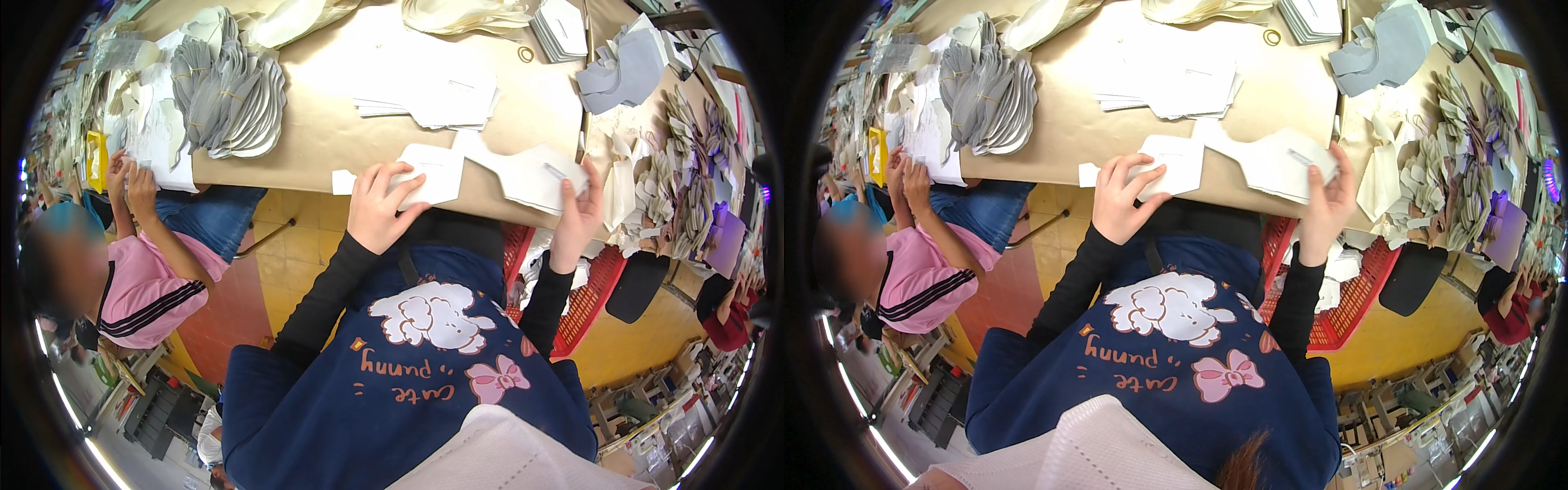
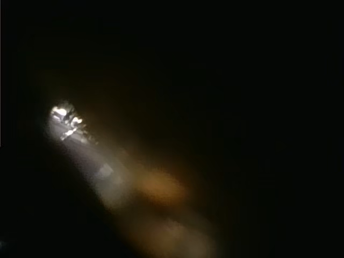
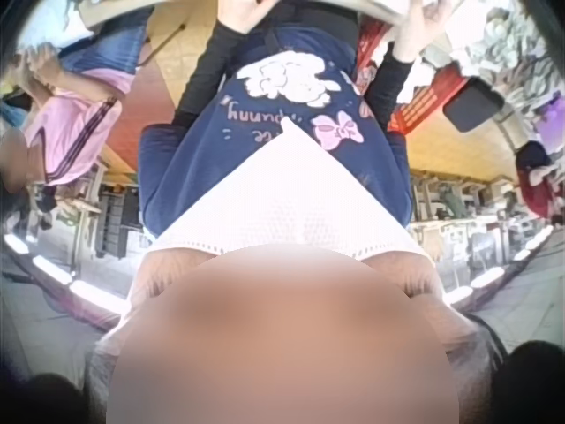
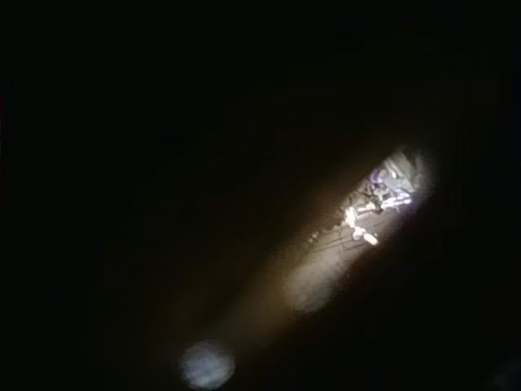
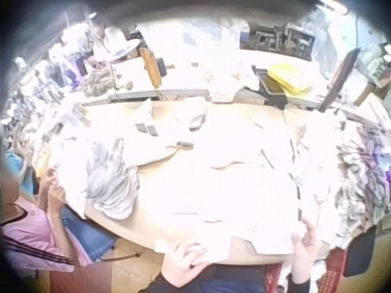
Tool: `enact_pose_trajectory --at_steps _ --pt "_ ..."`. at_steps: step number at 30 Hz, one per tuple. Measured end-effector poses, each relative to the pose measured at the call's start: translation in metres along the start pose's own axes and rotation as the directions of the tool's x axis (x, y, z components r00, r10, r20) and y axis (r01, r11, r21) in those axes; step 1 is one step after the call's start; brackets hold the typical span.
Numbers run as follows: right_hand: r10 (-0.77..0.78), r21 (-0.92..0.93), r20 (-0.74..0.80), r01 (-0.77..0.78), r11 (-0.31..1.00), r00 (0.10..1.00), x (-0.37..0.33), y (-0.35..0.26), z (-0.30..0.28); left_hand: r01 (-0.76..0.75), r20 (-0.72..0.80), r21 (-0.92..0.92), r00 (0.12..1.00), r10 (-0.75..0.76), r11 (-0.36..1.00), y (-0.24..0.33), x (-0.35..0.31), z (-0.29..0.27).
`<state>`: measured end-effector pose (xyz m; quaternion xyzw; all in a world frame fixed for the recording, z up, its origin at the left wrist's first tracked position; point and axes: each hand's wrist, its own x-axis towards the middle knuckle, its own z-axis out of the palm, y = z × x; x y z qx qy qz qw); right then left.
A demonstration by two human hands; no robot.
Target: The person folds small white fabric pieces by hand at a cluttered worktable. They repeatedly pick up pieces, fold them, and place them into a growing stack while occasionally shifting other fabric piles on the table.
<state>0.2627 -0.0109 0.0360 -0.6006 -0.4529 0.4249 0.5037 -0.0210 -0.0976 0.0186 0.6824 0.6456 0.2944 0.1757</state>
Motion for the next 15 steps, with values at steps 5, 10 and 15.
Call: enact_pose_trajectory --at_steps 5,10,15 --pt "-0.265 -0.322 -0.155 0.204 0.924 0.952 0.019 -0.02 -0.014 -0.057 0.051 0.049 0.997 0.054 0.997 0.002 0.0 -0.005" --pt "-0.229 -0.389 -0.014 0.206 0.898 0.973 0.002 -0.027 0.002 -0.061 -0.13 -0.167 0.991 0.04 0.984 0.011 0.001 -0.012" --pt "-0.121 0.048 0.445 0.111 0.993 0.887 -0.043 -0.037 0.063 0.268 -0.026 -0.765 0.895 -0.444 0.585 0.046 0.002 -0.012"
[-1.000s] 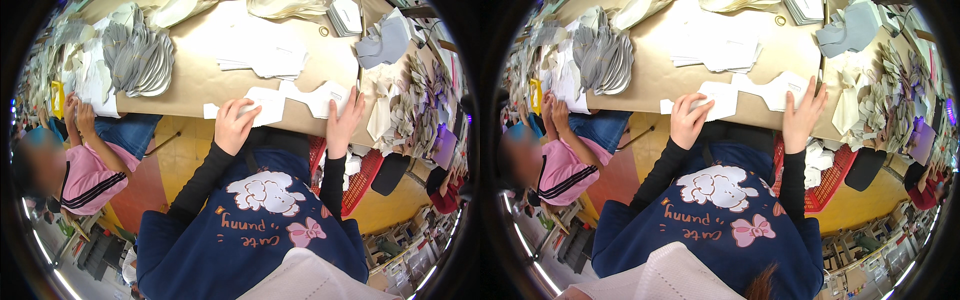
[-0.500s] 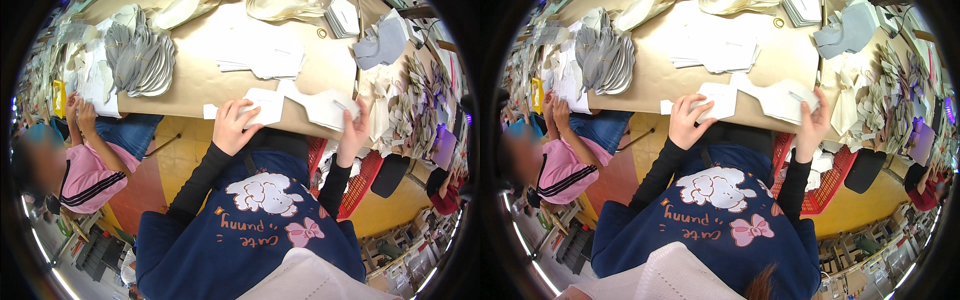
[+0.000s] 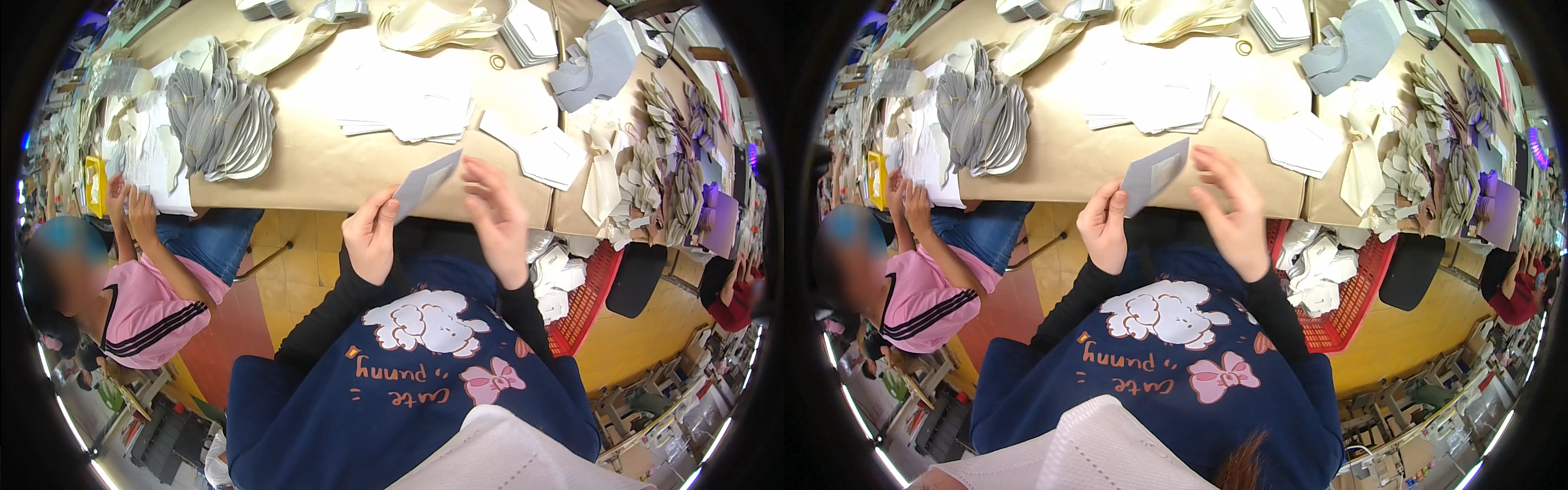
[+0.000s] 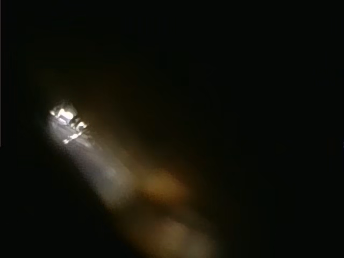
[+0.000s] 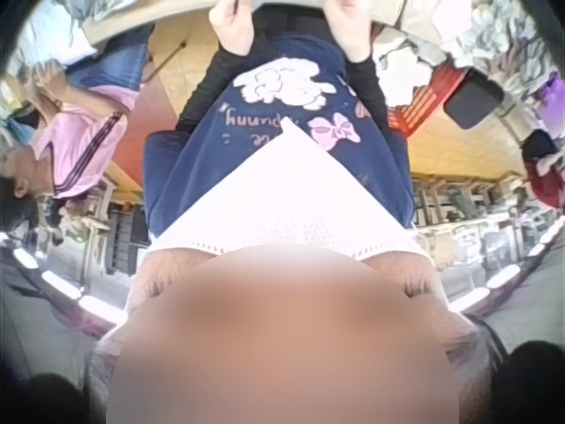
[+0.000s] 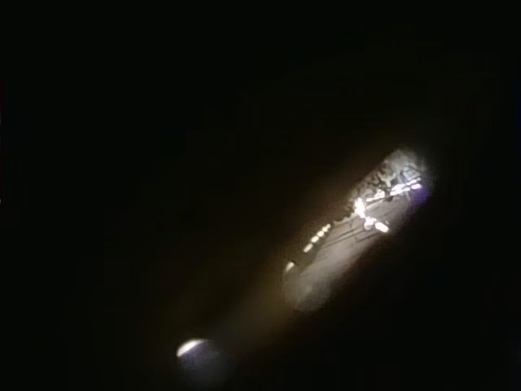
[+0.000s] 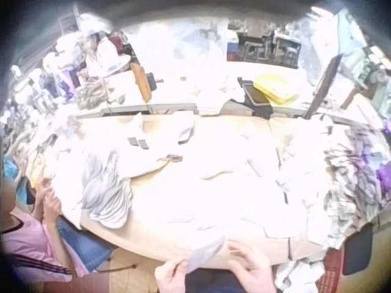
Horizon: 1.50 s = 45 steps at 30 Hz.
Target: The person folds small white fabric pieces by hand at a cluttered worktable. They repeatedly pick up pieces, fold them, and place them into a growing stack while occasionally shifting other fabric piles on the table.
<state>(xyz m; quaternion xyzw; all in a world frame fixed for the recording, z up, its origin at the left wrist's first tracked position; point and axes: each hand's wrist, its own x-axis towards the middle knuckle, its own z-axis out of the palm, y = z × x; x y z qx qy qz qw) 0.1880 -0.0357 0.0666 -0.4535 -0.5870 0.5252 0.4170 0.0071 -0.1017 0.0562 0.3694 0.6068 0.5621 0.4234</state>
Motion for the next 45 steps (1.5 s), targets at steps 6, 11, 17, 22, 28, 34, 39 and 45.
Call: enact_pose_trajectory --at_steps 6,11,17,22,28,34,39,45 --pt "-0.081 -0.086 -0.069 0.075 0.993 0.994 0.012 -0.02 0.013 0.319 0.312 -0.516 0.934 -0.172 0.795 0.022 0.005 0.0" --pt "-0.278 -0.372 -0.035 0.246 0.895 0.96 0.015 -0.027 0.013 0.451 0.399 -0.297 0.86 -0.319 0.842 0.037 0.02 -0.009" --pt "-0.347 -0.369 -0.051 0.305 0.878 0.936 0.003 -0.028 0.021 0.5 0.435 -0.388 0.84 -0.325 0.774 0.039 0.019 -0.004" --pt "-0.456 -0.49 -0.036 0.382 0.784 0.889 -0.001 -0.032 0.021 0.269 0.346 -0.274 0.923 -0.166 0.923 0.042 0.018 0.003" --pt "-0.582 -0.562 0.008 0.485 0.67 0.813 0.0 -0.043 0.016 0.034 0.178 -0.055 0.984 -0.024 0.998 0.061 0.005 0.018" --pt "-0.641 -0.577 0.038 0.541 0.612 0.766 0.007 -0.048 0.016 -0.233 0.154 0.135 0.965 0.212 0.963 0.065 0.006 0.022" --pt "-0.601 -0.586 0.036 0.504 0.635 0.799 0.007 -0.049 0.016 -0.22 0.178 0.158 0.965 0.192 0.963 0.064 0.007 0.018" --pt "-0.544 -0.519 -0.009 0.461 0.72 0.839 0.009 -0.045 0.016 -0.071 0.158 -0.06 0.984 0.079 0.996 0.06 0.008 0.018"
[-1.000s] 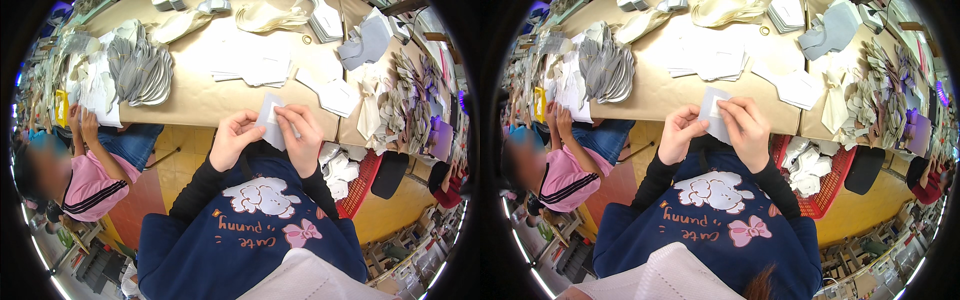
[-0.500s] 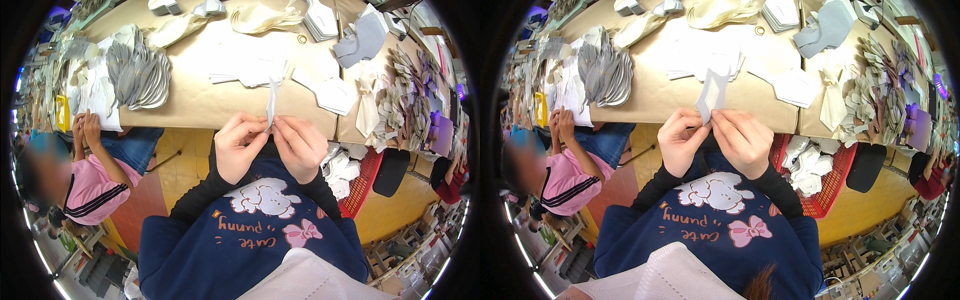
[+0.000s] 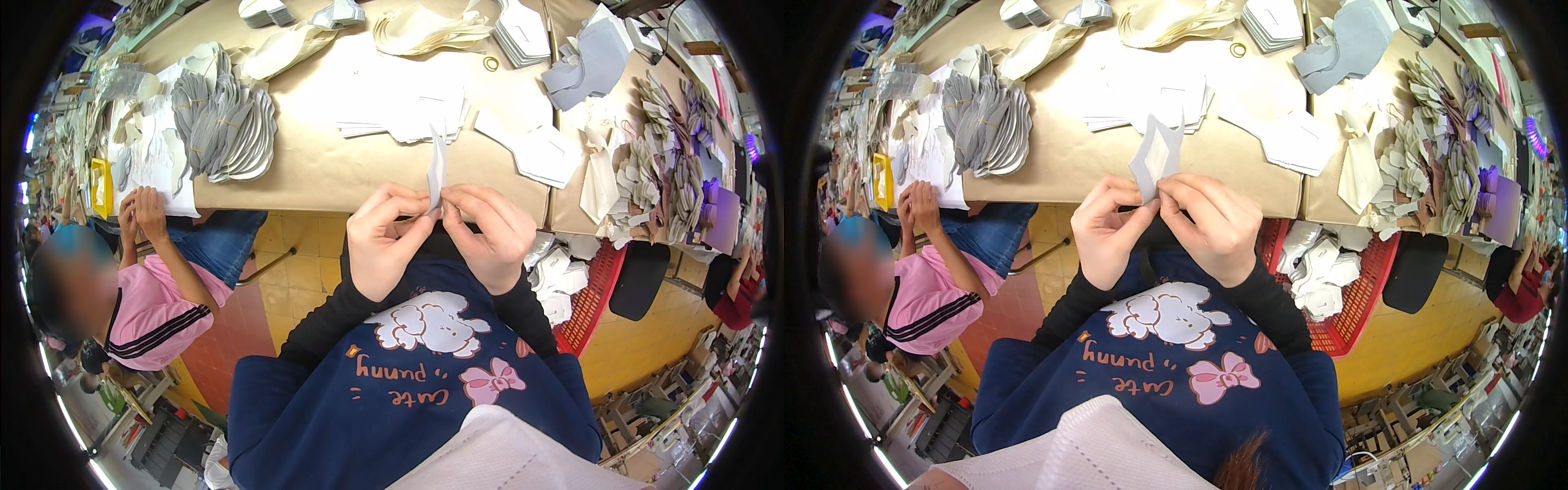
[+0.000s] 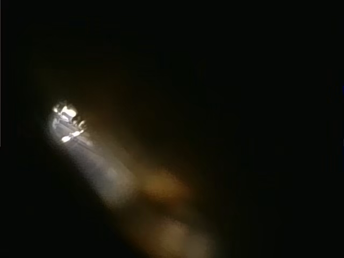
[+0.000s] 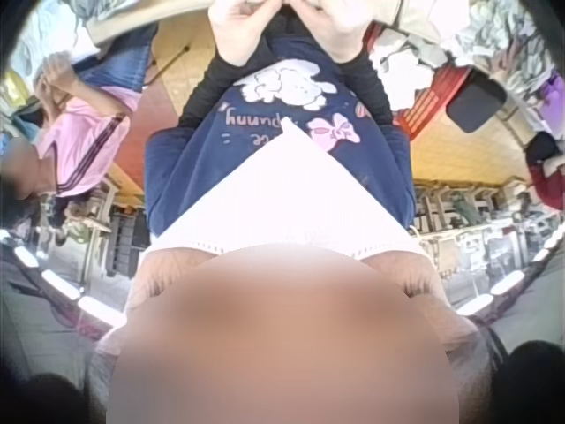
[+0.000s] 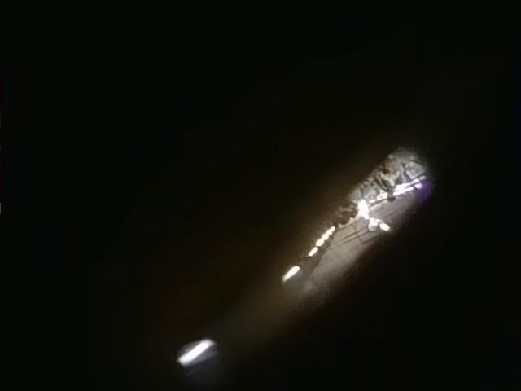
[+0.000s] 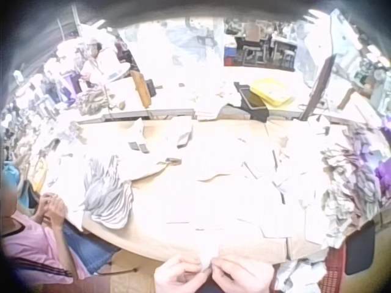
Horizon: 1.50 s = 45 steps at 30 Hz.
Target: The person folds small white fabric pieces by hand at a cluttered worktable. They repeatedly pick up pieces, fold them, and place them into a growing stack while occasionally shifting other fabric piles on the table.
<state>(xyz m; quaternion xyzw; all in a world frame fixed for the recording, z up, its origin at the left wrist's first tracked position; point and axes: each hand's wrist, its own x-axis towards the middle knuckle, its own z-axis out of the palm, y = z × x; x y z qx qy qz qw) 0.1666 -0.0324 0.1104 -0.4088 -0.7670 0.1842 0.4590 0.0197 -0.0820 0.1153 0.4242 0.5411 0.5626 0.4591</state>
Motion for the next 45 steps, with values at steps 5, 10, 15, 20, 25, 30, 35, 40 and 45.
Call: enact_pose_trajectory --at_steps 5,10,15,20,25,30,35,40,45 --pt "-0.05 -0.01 0.062 0.051 0.999 0.997 0.001 0.003 -0.004 0.024 0.023 0.0 0.999 -0.024 1.0 -0.001 0.002 -0.002" --pt "-0.101 -0.036 0.061 0.103 0.994 0.993 0.002 0.005 -0.002 -0.004 0.035 0.048 0.999 0.002 0.999 -0.002 0.003 -0.004" --pt "-0.088 -0.013 0.048 0.089 0.996 0.995 0.0 0.005 0.002 -0.007 0.041 0.105 0.999 0.003 0.994 -0.007 0.002 -0.008" --pt "-0.027 0.042 0.066 0.024 0.999 0.997 0.0 0.001 0.001 -0.099 0.043 0.243 0.995 0.091 0.965 -0.008 0.0 -0.01" --pt "0.276 0.487 0.239 -0.361 0.795 0.931 -0.015 -0.002 -0.015 -0.495 0.131 0.562 0.844 0.52 0.663 0.005 -0.009 -0.002" --pt "0.626 0.678 0.499 -0.72 0.149 0.599 -0.047 0.022 -0.016 -0.437 0.398 0.611 0.891 0.221 0.661 -0.015 -0.023 0.009" --pt "0.822 0.155 0.312 -0.879 0.451 0.477 -0.082 0.053 -0.017 -0.442 0.515 0.799 0.853 -0.086 0.408 -0.077 -0.021 0.009" --pt "0.481 -0.16 0.07 -0.466 0.87 0.874 -0.097 0.075 -0.027 -0.451 0.514 0.752 0.858 0.0 0.481 -0.092 -0.02 -0.002" --pt "0.29 -0.188 0.077 -0.271 0.944 0.954 -0.084 0.1 -0.007 -0.494 0.558 0.714 0.829 0.022 0.496 -0.083 0.003 -0.002"
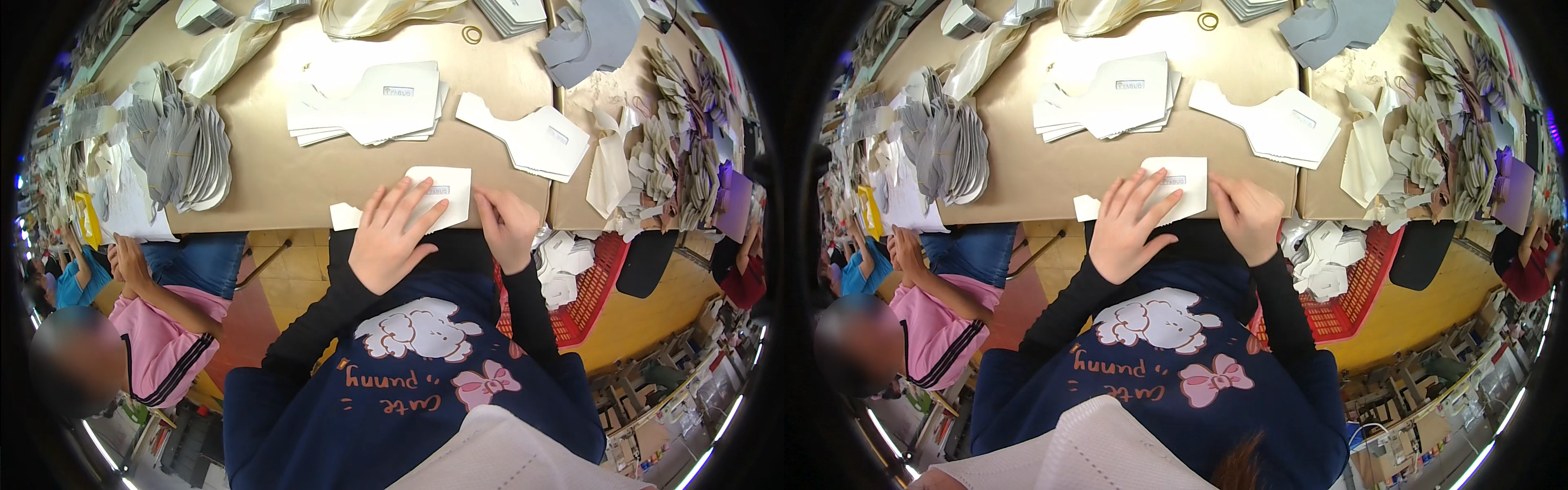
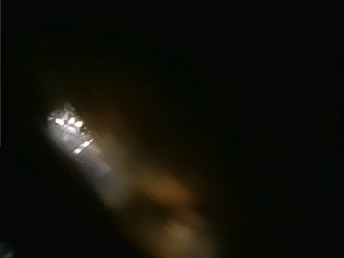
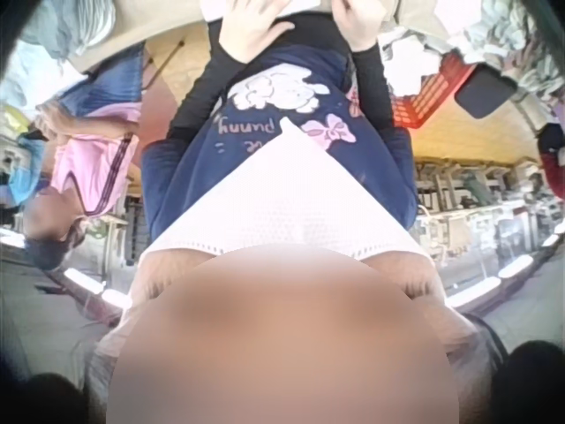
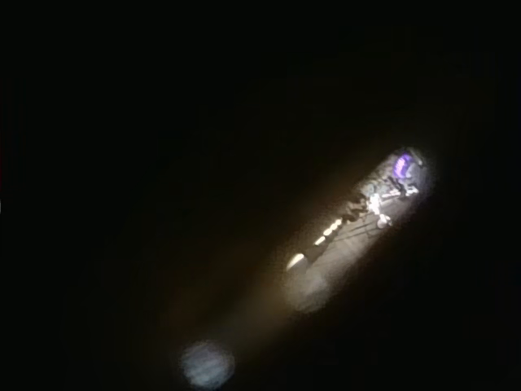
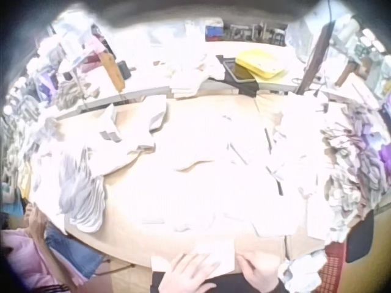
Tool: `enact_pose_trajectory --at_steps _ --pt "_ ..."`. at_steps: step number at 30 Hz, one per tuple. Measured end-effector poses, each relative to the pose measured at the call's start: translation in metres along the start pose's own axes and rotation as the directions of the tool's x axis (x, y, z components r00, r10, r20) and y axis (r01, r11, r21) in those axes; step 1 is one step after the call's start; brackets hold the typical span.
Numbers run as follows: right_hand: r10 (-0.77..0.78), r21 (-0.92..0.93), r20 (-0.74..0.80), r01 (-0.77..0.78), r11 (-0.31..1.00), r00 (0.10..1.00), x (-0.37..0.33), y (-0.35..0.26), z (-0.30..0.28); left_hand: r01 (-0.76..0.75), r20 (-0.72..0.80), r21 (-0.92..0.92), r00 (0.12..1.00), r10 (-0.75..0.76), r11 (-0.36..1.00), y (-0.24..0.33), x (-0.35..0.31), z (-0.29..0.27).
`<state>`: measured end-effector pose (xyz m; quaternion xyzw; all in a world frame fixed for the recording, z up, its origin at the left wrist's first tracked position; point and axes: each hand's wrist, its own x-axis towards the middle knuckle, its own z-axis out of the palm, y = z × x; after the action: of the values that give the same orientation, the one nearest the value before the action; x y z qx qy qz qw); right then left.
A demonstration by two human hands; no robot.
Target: The person folds small white fabric pieces by hand at a cluttered worktable. They repeatedly pick up pieces, fold them, and place them into a growing stack while occasionally shifting other fabric piles on the table.
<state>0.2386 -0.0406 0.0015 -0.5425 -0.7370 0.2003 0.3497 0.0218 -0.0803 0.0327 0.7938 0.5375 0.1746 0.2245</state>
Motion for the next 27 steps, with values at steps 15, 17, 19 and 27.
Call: enact_pose_trajectory --at_steps 15,17,19,27 --pt "-0.161 -0.177 -0.179 0.129 0.976 0.971 0.0 0.006 0.016 0.022 -0.515 -0.124 0.853 -0.084 0.992 -0.052 0.062 -0.043" --pt "-0.172 -0.184 -0.174 0.139 0.973 0.97 0.001 0.005 0.015 -0.018 -0.341 0.248 0.934 0.104 0.969 -0.059 0.079 -0.035" --pt "-0.178 -0.169 -0.168 0.149 0.974 0.97 0.002 0.005 0.015 0.04 -0.257 0.491 0.961 0.1 0.87 -0.065 0.09 -0.024" --pt "-0.192 -0.191 -0.201 0.153 0.97 0.961 0.0 0.006 0.017 0.294 -0.214 -0.507 0.868 -0.449 0.81 -0.094 0.099 -0.067"
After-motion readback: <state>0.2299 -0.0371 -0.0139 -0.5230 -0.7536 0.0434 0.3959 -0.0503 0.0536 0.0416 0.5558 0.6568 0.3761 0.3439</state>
